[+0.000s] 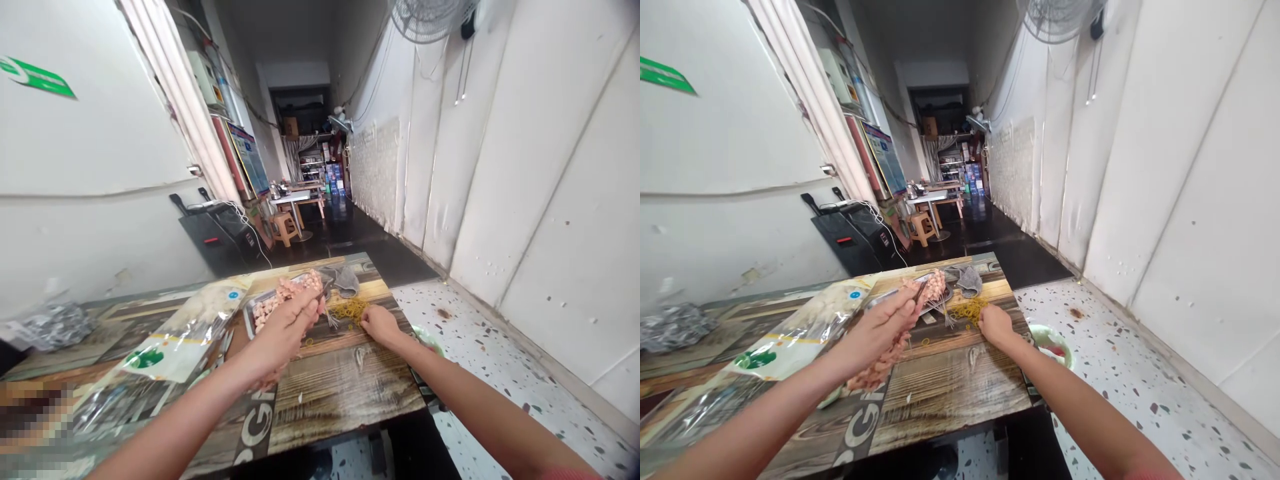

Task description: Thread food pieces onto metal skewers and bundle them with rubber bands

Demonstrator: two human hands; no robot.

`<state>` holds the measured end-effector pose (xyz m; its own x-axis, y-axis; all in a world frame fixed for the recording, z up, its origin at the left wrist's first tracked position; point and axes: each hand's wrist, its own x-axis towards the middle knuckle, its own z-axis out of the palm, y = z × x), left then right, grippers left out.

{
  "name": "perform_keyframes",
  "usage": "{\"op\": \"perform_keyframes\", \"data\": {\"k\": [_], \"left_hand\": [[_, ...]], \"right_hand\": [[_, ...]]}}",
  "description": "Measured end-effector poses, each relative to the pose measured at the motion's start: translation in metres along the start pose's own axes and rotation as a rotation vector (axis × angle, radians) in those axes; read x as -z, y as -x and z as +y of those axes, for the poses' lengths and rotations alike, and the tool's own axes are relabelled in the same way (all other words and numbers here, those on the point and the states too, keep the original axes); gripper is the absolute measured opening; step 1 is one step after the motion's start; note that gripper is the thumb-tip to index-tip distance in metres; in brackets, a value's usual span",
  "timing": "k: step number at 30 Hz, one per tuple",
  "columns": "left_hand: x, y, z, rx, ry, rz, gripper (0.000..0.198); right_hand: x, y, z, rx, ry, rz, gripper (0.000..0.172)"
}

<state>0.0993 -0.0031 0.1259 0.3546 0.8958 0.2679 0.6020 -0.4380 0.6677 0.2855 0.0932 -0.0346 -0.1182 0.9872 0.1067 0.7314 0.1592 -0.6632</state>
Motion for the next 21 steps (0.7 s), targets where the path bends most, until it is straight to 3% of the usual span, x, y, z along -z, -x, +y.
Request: {"op": "perform_keyframes", "data": {"k": [4,10,16,21], "left_hand": [[0.004,-0.001,0.011,0.064,0.096,0.004,0.032],[-0.012,-0.007,-0.014,0.195,0.309,-0.083,0.026],[-0.024,-0.012,-0.019,0.216,0.273,-0.052,0.029],[-0.03,-0.019,-0.012,0.116,0.068,0.063,0.026]], "right_hand": [[0.006,-0.01,0.001,-0.051,-0.203,-0.029,0.013],[0.032,-0.003,-0.025,-0.084,-0.599,-0.134,0.016],[0.068,0.032,-0.07,0.027,-1.053,-0.214,0.028],[0.066,0.047,-0.093,0.023,-1.038,-0.084,0.022]]}}
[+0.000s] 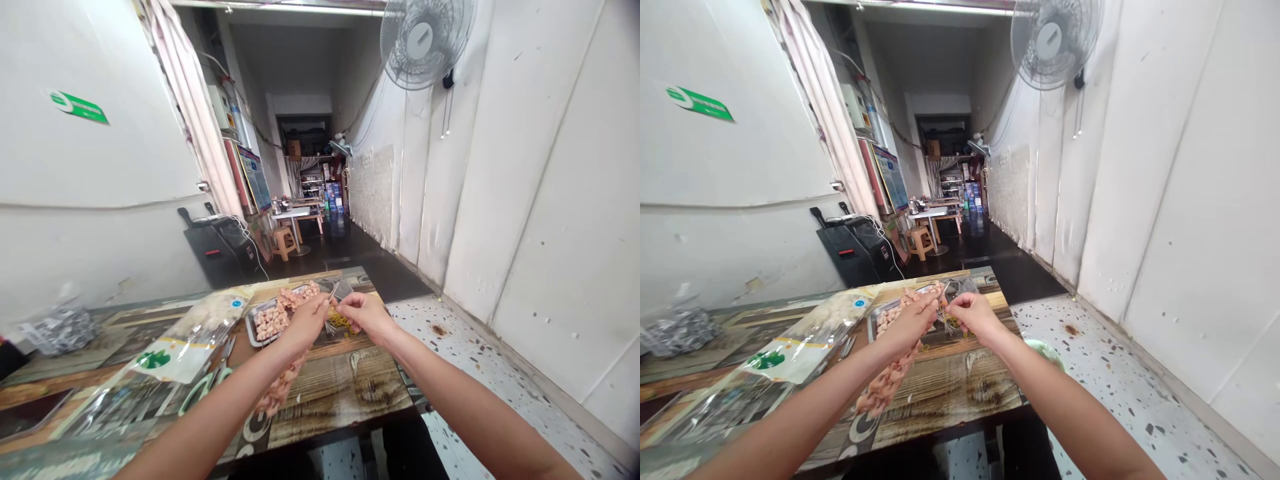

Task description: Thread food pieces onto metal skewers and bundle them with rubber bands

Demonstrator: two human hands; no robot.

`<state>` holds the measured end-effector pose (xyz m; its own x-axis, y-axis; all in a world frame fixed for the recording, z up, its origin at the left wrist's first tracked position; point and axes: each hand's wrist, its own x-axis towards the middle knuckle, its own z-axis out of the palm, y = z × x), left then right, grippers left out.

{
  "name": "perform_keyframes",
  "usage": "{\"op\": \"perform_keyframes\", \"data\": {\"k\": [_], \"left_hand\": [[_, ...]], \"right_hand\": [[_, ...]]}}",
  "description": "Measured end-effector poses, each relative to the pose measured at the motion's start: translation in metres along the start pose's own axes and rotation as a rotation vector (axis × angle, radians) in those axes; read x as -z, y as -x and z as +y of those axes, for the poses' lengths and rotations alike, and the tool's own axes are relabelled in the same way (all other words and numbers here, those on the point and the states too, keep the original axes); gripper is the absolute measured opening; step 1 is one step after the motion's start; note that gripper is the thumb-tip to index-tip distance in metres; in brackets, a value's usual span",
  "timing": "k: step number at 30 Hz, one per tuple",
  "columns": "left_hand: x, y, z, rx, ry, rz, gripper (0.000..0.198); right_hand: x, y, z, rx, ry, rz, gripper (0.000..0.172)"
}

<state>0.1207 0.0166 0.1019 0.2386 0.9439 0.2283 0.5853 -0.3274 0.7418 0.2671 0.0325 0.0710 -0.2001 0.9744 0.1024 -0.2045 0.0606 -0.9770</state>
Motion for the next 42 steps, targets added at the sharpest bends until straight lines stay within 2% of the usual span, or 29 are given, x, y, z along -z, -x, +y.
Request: {"op": "perform_keyframes", "data": {"k": [3,6,9,13,18,22,25,28,30,33,35,37,40,42], "left_hand": [[-0.005,-0.005,0.0,-0.076,-0.125,0.063,0.023],[-0.009,-0.008,-0.002,-0.081,-0.223,0.086,0.025],[-0.009,-0.008,-0.003,-0.079,-0.253,0.086,0.026],[-0.007,-0.006,0.001,-0.119,-0.244,0.113,0.029],[-0.008,-0.004,0.009,-0.151,-0.273,0.105,0.029],[-0.01,0.001,0.017,-0.128,-0.306,0.097,0.028],[-0.009,0.009,0.021,-0.11,-0.352,0.086,0.028],[-0.007,0.016,0.02,-0.099,-0.389,0.071,0.026],[-0.004,0.019,0.018,-0.117,-0.364,0.075,0.025],[0.004,0.019,0.014,-0.163,-0.311,0.106,0.026],[0.008,0.019,0.013,-0.168,-0.337,0.091,0.026],[0.011,0.019,0.014,-0.163,-0.386,0.043,0.024],[0.009,0.021,0.019,-0.177,-0.447,-0.001,0.023],[0.006,0.023,0.023,-0.184,-0.495,-0.017,0.023]], "right_hand": [[-0.012,0.006,0.003,-0.002,-0.039,0.036,0.022],[-0.021,0.013,0.006,0.019,-0.108,0.062,0.022],[-0.023,0.018,0.008,0.053,-0.316,0.066,0.022],[-0.017,0.025,0.003,0.055,-0.549,-0.083,0.021],[-0.004,0.033,-0.004,0.076,-0.667,-0.27,0.016],[0.002,0.036,-0.001,0.019,-0.69,-0.401,0.012],[0.005,0.033,0.0,-0.057,-0.469,-0.493,0.017],[0.008,0.027,-0.006,-0.122,-0.118,-0.524,0.021],[0.01,0.025,-0.015,-0.12,0.141,-0.476,0.026],[0.018,0.024,-0.036,-0.072,0.458,-0.331,0.037],[0.026,0.025,-0.054,0.004,0.625,-0.214,0.044],[0.031,0.026,-0.071,0.148,0.843,-0.126,0.049],[0.029,0.029,-0.09,0.35,1.223,-0.094,0.048],[0.023,0.03,-0.097,0.402,1.409,-0.106,0.049]]}}
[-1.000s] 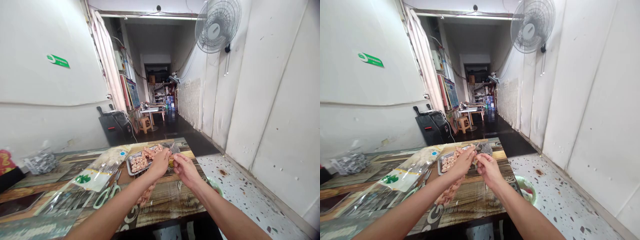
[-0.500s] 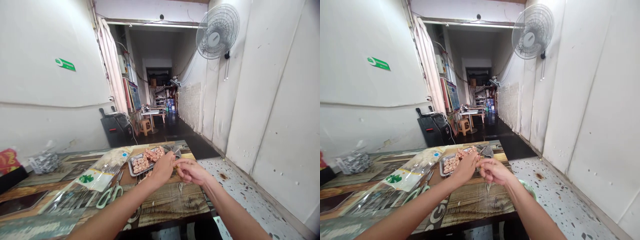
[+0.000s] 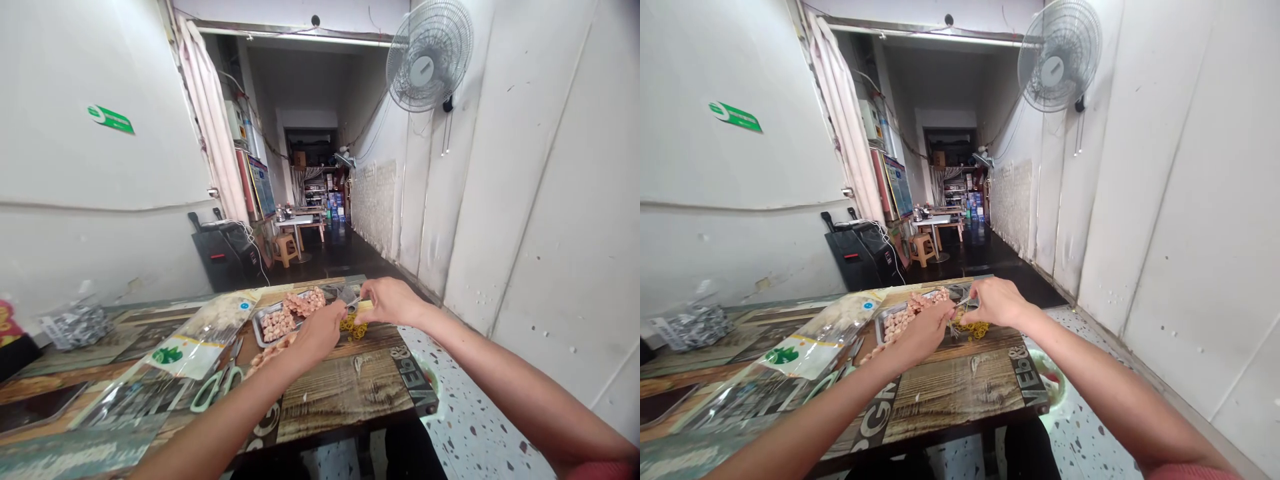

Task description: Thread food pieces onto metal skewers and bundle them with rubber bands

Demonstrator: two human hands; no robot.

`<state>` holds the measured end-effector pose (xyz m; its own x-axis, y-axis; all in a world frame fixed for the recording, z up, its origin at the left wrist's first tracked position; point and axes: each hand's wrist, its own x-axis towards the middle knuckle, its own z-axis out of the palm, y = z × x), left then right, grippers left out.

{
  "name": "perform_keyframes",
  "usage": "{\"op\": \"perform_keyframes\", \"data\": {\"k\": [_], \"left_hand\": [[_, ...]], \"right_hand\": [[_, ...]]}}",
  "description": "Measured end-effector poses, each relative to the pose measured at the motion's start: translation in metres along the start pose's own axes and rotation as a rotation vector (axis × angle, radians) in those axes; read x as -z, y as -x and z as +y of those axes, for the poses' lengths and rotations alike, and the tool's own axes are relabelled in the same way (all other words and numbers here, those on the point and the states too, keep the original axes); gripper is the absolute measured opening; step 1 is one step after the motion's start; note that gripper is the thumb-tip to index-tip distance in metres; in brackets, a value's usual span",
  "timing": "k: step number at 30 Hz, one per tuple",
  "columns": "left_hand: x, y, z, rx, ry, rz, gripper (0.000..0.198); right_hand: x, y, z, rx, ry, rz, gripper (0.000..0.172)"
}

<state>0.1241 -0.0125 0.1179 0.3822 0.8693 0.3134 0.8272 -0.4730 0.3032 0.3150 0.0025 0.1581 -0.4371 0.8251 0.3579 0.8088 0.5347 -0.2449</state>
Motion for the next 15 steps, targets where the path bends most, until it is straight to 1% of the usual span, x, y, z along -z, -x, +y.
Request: {"op": "perform_keyframes", "data": {"k": [3,5,6,8,11,13,15], "left_hand": [[0.0,0.003,0.004,-0.017,-0.034,-0.024,0.023],[0.001,0.005,0.003,-0.05,-0.01,-0.009,0.024],[0.001,0.006,0.002,-0.071,0.008,0.006,0.024],[0.002,0.009,0.002,-0.115,0.05,0.029,0.025],[0.009,0.011,0.007,-0.155,0.153,0.055,0.027],[0.018,0.011,0.012,-0.126,0.26,0.106,0.027],[0.029,0.009,0.015,-0.049,0.382,0.196,0.026]], "right_hand": [[0.002,-0.002,-0.007,0.04,0.146,-0.011,0.055],[0.002,-0.002,-0.009,0.06,0.148,-0.015,0.056],[0.002,-0.003,-0.009,0.071,0.113,-0.022,0.055],[0.0,-0.003,-0.009,0.076,-0.024,-0.025,0.051],[-0.01,-0.003,-0.013,0.089,-0.359,-0.051,0.044],[-0.022,0.0,-0.017,0.114,-0.608,-0.06,0.041],[-0.035,0.006,-0.02,0.135,-0.778,-0.01,0.041]]}}
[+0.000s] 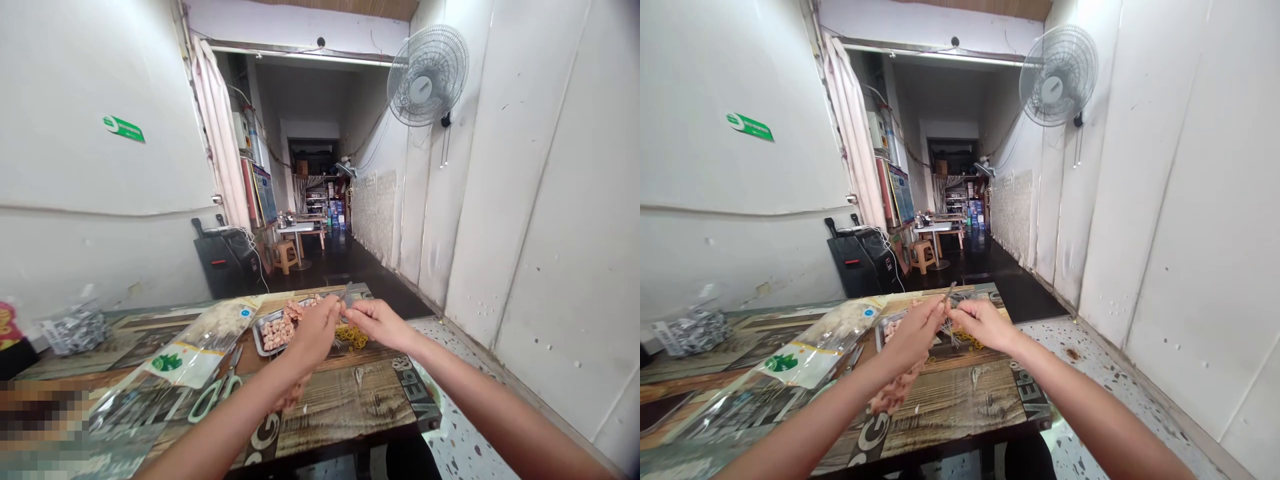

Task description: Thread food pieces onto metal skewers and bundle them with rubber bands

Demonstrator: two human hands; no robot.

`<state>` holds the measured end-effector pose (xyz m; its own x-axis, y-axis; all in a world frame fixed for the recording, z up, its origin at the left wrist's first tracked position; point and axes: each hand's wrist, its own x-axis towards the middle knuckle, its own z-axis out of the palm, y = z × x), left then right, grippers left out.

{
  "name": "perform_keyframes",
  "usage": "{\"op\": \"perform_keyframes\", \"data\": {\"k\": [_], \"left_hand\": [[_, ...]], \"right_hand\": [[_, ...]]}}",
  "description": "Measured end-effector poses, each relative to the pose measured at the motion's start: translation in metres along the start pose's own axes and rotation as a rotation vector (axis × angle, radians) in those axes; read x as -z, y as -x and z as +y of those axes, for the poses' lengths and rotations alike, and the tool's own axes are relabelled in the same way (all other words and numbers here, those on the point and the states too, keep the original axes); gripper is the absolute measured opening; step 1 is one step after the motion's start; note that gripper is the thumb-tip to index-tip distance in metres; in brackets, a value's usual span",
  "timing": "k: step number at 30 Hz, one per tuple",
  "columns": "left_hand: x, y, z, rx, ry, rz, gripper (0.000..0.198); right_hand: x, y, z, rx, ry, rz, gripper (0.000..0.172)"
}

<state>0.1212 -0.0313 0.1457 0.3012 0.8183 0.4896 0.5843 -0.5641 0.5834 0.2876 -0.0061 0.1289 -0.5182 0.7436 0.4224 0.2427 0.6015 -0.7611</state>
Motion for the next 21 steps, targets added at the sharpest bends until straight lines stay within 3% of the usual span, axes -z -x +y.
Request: {"op": "perform_keyframes", "data": {"k": [4,8,11,13,16,18,21], "left_hand": [[0.013,-0.006,-0.001,0.138,0.294,0.118,0.023],[0.009,-0.005,-0.012,0.213,0.611,0.046,0.021],[0.004,-0.004,-0.013,0.233,0.736,0.06,0.019],[0.003,-0.002,-0.012,0.201,0.696,0.091,0.019],[0.004,0.002,-0.01,0.147,0.457,0.092,0.021],[0.004,0.006,-0.012,0.095,0.223,0.08,0.024],[0.004,0.01,-0.02,0.038,-0.08,0.049,0.028]], "right_hand": [[-0.013,0.016,0.007,0.105,-0.215,0.137,0.035],[-0.017,0.027,-0.001,0.152,-0.905,0.255,0.023],[-0.022,0.031,-0.009,0.1,-1.417,0.231,0.028],[-0.023,0.031,-0.011,0.057,-1.588,0.228,0.038],[-0.012,0.021,-0.008,-0.023,-1.631,0.193,0.047],[0.004,0.006,-0.007,-0.151,-1.531,0.068,0.051],[0.029,-0.016,-0.017,-0.346,-1.206,-0.176,0.059]]}}
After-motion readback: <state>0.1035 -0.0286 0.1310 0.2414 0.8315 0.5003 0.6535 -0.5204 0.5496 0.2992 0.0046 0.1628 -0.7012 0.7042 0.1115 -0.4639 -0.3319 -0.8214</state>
